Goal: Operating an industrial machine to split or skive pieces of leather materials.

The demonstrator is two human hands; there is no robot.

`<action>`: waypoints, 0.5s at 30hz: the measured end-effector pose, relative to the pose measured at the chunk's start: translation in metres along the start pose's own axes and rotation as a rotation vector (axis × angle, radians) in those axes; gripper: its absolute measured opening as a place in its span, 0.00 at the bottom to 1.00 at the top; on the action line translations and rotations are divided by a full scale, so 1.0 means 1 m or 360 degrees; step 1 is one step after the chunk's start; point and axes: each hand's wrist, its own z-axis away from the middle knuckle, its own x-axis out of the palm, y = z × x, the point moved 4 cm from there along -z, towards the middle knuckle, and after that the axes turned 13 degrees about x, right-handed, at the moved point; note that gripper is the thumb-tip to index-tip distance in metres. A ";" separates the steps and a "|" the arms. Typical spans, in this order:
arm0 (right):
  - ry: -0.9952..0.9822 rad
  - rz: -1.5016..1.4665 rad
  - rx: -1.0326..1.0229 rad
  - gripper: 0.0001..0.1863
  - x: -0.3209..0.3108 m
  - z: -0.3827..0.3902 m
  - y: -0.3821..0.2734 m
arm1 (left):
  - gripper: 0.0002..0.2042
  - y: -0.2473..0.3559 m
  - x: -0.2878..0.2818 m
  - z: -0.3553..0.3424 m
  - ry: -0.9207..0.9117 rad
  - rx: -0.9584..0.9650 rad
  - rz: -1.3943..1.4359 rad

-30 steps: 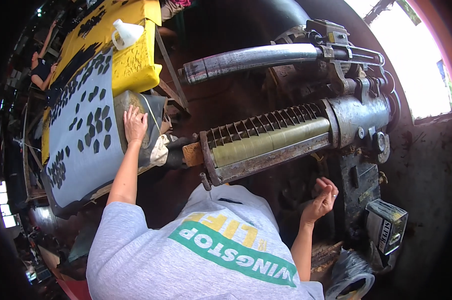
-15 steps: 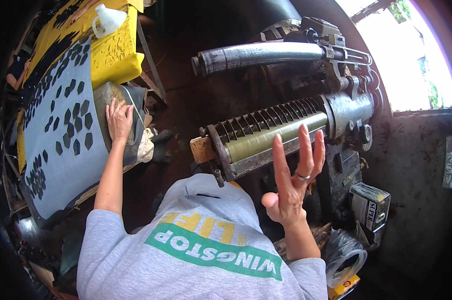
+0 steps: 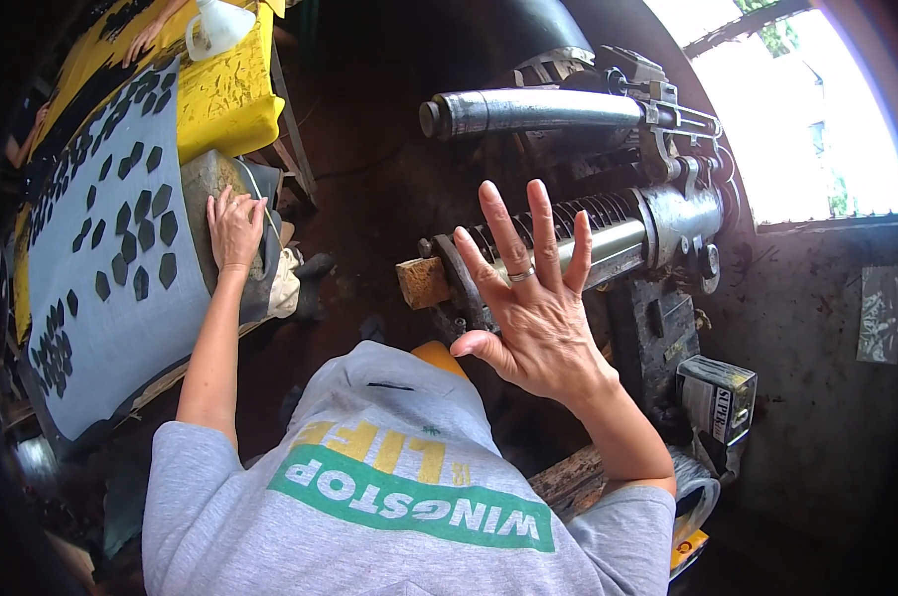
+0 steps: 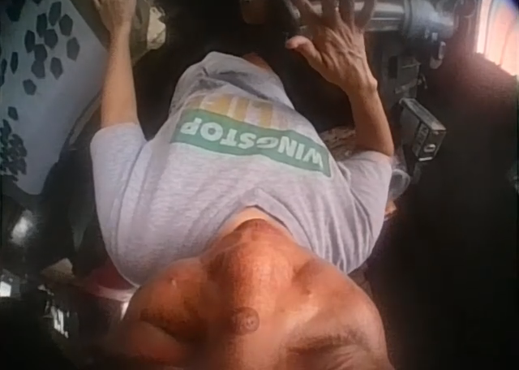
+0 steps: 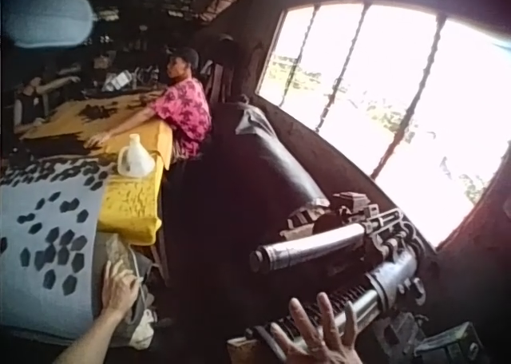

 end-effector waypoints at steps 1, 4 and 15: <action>0.0000 0.0014 0.0002 0.47 -0.001 -0.002 -0.001 | 0.15 0.000 0.000 -0.001 0.0007 -0.0003 0.0012; -0.0038 0.0045 -0.0032 0.47 0.003 -0.009 0.002 | 0.15 -0.001 -0.001 0.001 -0.0010 -0.0007 -0.0001; -0.0101 0.0107 -0.0152 0.48 0.001 -0.011 -0.007 | 0.16 -0.002 0.000 0.001 -0.0022 -0.0004 -0.0026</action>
